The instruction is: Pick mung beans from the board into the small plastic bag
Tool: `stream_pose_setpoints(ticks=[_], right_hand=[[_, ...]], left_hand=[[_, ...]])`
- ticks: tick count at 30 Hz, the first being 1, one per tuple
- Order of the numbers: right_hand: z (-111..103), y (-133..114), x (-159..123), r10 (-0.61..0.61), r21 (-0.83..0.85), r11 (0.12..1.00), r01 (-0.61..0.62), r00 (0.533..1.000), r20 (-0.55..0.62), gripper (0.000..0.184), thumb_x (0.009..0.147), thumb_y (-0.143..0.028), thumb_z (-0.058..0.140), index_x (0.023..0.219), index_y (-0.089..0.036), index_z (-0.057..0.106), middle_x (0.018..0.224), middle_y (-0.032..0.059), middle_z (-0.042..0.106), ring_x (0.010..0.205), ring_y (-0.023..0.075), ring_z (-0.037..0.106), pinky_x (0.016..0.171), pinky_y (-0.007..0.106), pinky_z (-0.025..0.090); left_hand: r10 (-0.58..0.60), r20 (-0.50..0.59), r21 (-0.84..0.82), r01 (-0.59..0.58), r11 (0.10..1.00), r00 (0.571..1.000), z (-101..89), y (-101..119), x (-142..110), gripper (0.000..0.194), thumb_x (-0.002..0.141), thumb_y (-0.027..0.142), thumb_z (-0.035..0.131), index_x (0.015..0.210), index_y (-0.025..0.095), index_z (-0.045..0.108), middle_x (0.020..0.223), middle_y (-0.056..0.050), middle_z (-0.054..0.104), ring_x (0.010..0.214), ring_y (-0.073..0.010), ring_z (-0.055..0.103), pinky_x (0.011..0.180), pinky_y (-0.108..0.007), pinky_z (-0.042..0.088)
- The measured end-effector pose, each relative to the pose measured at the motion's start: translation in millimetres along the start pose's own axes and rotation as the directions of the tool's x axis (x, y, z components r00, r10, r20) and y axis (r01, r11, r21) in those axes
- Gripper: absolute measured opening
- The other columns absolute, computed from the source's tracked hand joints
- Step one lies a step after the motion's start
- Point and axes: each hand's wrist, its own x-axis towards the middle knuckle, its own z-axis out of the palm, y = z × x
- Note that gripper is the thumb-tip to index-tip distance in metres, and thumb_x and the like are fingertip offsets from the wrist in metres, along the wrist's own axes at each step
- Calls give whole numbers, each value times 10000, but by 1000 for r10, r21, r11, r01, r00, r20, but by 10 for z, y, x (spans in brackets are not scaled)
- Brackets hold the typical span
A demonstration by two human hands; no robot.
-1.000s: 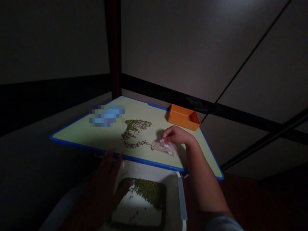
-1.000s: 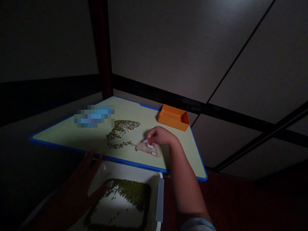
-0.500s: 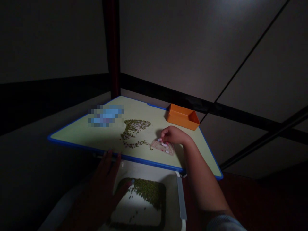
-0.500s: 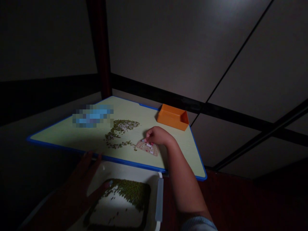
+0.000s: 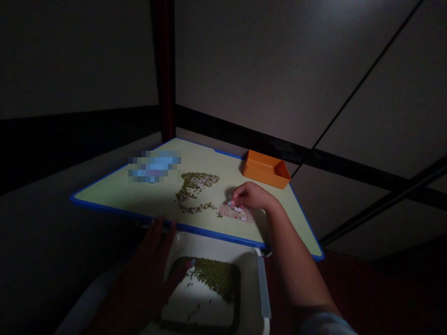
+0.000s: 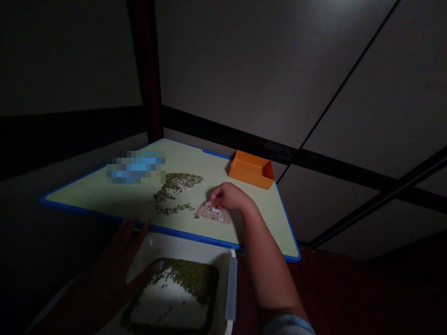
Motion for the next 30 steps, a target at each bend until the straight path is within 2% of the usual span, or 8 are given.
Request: stream_pose_setpoints(ticks=[3, 7, 13, 17, 23, 26, 30], right_hand=[[-22, 13, -16, -26, 57, 998, 26, 1000, -5, 134, 763, -242, 664, 700, -132, 707, 523, -39, 569, 527, 86, 479, 586, 228, 372], [-40, 5, -28, 29, 38, 999, -27, 999, -42, 108, 742, -212, 672, 682, -128, 703, 533, -36, 576, 530, 84, 476, 578, 225, 364], [-51, -20, -43, 10, 19, 1000, -11, 999, 45, 107, 761, -183, 646, 690, -121, 696, 518, -45, 553, 515, 74, 457, 572, 218, 355], [-68, -4, -54, -10, 52, 999, 8, 999, 36, 138, 764, -235, 660, 703, -117, 698, 545, -32, 574, 534, 82, 475, 577, 223, 369], [-56, -15, -45, 15, 56, 998, -19, 997, 71, 108, 768, -184, 634, 698, -125, 690, 530, -39, 570, 521, 79, 478, 570, 219, 360], [-47, -41, -42, 30, 54, 998, -33, 997, 65, 125, 764, -213, 660, 677, -127, 682, 521, -38, 568, 509, 80, 467, 559, 222, 345], [-47, -62, -46, 36, 46, 998, -39, 998, 58, 98, 758, -170, 649, 679, -128, 687, 521, -41, 566, 509, 78, 464, 563, 225, 339]], left_hand=[[6, -11, -3, -6, 1000, 1000, -2, 2, -3, 888, 824, 608, 488, 1533, 236, 106, 1650, -122, -18, 1471, -395, 193, 1116, -542, 342], [10, -14, 11, -9, 1000, 1000, 18, -3, -1, 890, 832, 606, 479, 1535, 248, 66, 1651, -119, -30, 1474, -391, 187, 1109, -547, 354], [27, -21, 40, -26, 999, 999, 13, -9, 5, 920, 828, 609, 494, 1536, 250, 27, 1647, -144, -26, 1464, -406, 209, 1084, -551, 390], [24, -20, 43, -23, 999, 1000, 1, -5, -7, 914, 837, 596, 499, 1536, 256, 18, 1647, -142, -28, 1470, -399, 191, 1084, -544, 395], [20, -20, 44, -19, 999, 1000, -10, 4, -18, 901, 843, 605, 476, 1534, 264, 9, 1648, -141, -21, 1468, -400, 200, 1085, -567, 388], [27, -3, 42, -27, 999, 1000, -28, 11, -1, 906, 841, 609, 471, 1533, 266, -3, 1648, -140, -27, 1469, -401, 198, 1082, -563, 393], [18, 7, 43, -19, 999, 1000, -28, 10, 8, 899, 844, 607, 464, 1531, 279, -13, 1650, -128, -40, 1471, -394, 200, 1086, -549, 392]])
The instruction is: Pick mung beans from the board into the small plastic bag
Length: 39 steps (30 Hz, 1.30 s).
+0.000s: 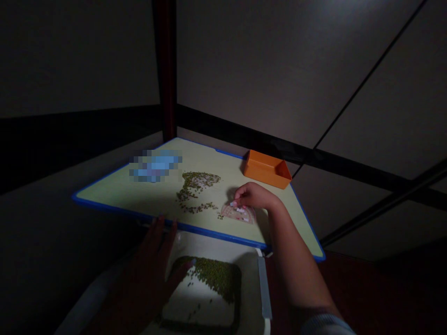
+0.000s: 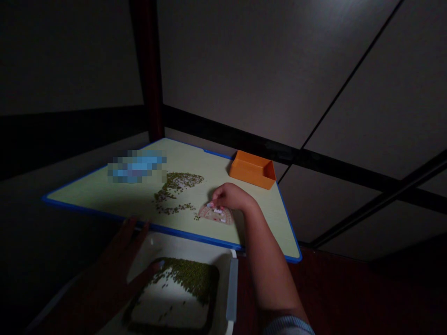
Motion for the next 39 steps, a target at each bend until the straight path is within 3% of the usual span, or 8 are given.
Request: stream_pose_setpoints(ticks=[7, 39], right_hand=[[6, 29, 12, -10, -10, 1000, 10, 1000, 11, 116, 778, -184, 639, 684, -129, 678, 522, -43, 563, 514, 76, 470, 574, 228, 347], [16, 37, 21, -21, 3, 1000, 21, 999, 48, 115, 788, -195, 635, 701, -133, 677, 522, -48, 566, 514, 77, 484, 582, 231, 368]], left_hand=[[9, -50, -1, -9, 1000, 999, 42, -8, -13, 887, 845, 610, 455, 1533, 272, 9, 1653, -115, -27, 1474, -385, 197, 1090, -539, 387], [-17, -31, -44, 15, 999, 999, 39, -8, -13, 885, 829, 620, 475, 1532, 255, 82, 1650, -128, -5, 1470, -392, 197, 1101, -553, 362]])
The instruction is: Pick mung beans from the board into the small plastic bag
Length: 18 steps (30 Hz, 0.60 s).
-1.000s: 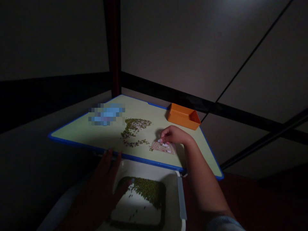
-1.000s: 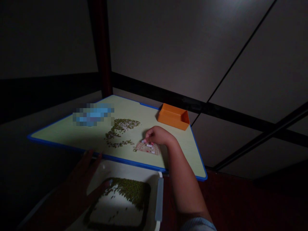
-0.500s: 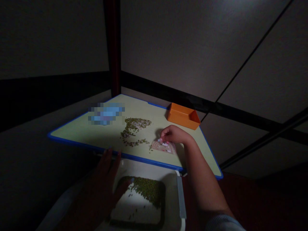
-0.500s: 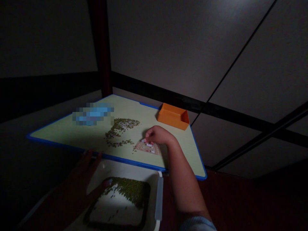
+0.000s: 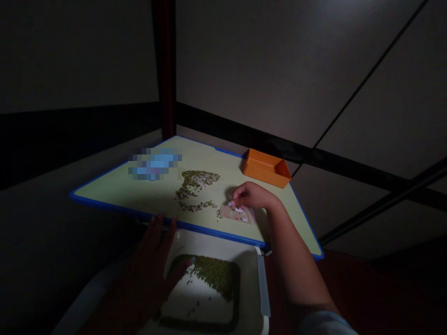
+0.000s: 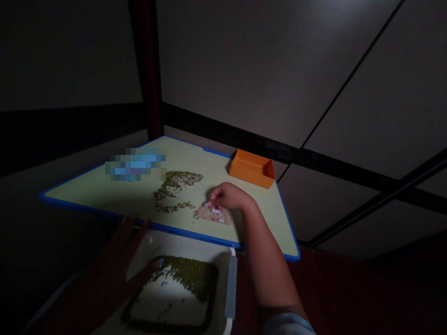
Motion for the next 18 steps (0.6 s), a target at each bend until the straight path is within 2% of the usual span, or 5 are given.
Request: stream_pose_setpoints(ticks=[7, 10, 14, 18], right_hand=[[-13, -28, -16, 13, -31, 999, -15, 999, -42, 145, 781, -222, 644, 673, -129, 670, 518, -41, 557, 506, 77, 460, 570, 228, 348], [-12, -8, -5, 10, -64, 998, -15, 996, -84, 152, 772, -237, 650, 667, -129, 677, 526, -36, 562, 521, 83, 470, 577, 229, 347], [2, 21, 21, 19, -133, 990, -39, 989, -147, 108, 755, -175, 632, 669, -127, 676, 540, -34, 565, 531, 80, 464, 569, 221, 333], [9, 42, 29, 1, -136, 990, -28, 981, -192, 115, 759, -191, 635, 671, -123, 665, 544, -35, 559, 527, 76, 450, 559, 217, 324]], left_hand=[[27, -7, 15, -27, 1000, 1000, -2, -5, 3, 882, 850, 585, 472, 1533, 268, 12, 1648, -140, -12, 1474, -388, 186, 1094, -557, 372], [19, -7, 14, -19, 1000, 1000, 8, -11, 7, 886, 846, 591, 479, 1533, 267, 24, 1649, -137, -2, 1478, -381, 182, 1101, -548, 366], [-6, 11, -10, 6, 1000, 1000, 9, -7, 3, 868, 843, 601, 468, 1532, 254, 72, 1651, -127, -15, 1482, -380, 162, 1110, -547, 351], [-3, 35, -14, 4, 1000, 999, 1, -1, -7, 868, 837, 600, 475, 1530, 222, 114, 1649, -136, -20, 1480, -388, 160, 1126, -550, 322]])
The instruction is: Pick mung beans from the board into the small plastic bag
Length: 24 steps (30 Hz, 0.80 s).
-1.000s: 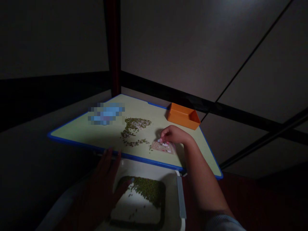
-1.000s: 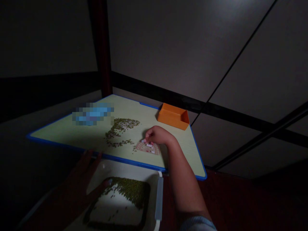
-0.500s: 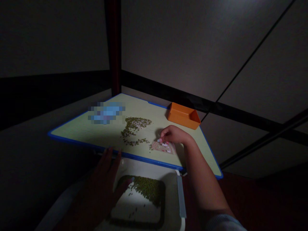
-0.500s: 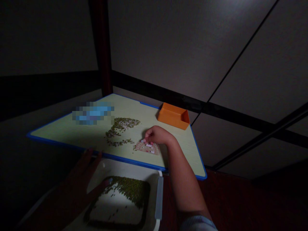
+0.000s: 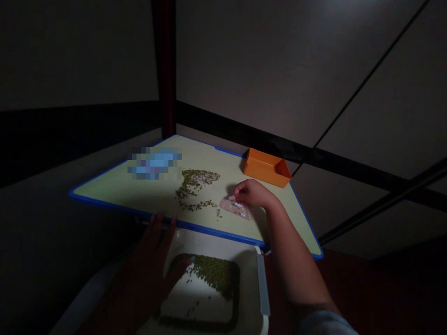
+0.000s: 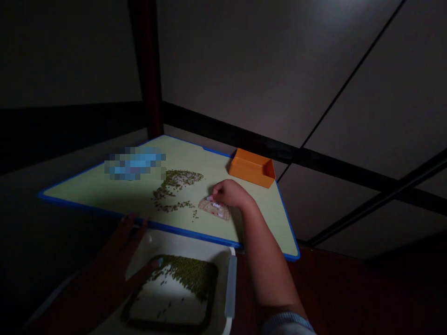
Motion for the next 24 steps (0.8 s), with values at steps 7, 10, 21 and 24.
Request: stream_pose_setpoints(ticks=[7, 10, 21, 24], right_hand=[[-22, -39, -27, -24, 122, 993, 7, 991, 133, 139, 770, -233, 648, 681, -129, 673, 523, -41, 550, 522, 82, 462, 573, 224, 355], [-10, -50, -18, -19, 73, 997, 9, 992, 128, 135, 777, -219, 647, 681, -129, 674, 535, -36, 558, 528, 82, 466, 573, 223, 352], [15, -15, 8, 3, -57, 998, -3, 1000, -1, 117, 782, -178, 626, 694, -123, 680, 568, -30, 563, 541, 77, 459, 572, 226, 323], [43, -14, 23, -32, -67, 997, 30, 999, -33, 162, 801, -228, 635, 682, -122, 666, 571, -27, 558, 544, 76, 447, 568, 226, 310]], left_hand=[[18, -27, 13, -17, 1000, 999, -13, 12, 7, 881, 842, 598, 475, 1533, 244, 60, 1649, -131, -22, 1483, -378, 160, 1123, -544, 330], [17, -17, 18, -16, 1000, 1000, -13, 6, 7, 893, 841, 592, 481, 1534, 255, 29, 1649, -131, -31, 1484, -379, 154, 1122, -547, 331], [9, -9, 11, -9, 1000, 1000, -15, 6, 8, 880, 839, 586, 483, 1535, 240, 71, 1650, -130, -12, 1484, -375, 162, 1125, -542, 332], [7, -18, 14, -6, 1000, 1000, -13, 10, 7, 881, 835, 600, 478, 1534, 236, 83, 1651, -126, -8, 1484, -375, 166, 1122, -540, 336]])
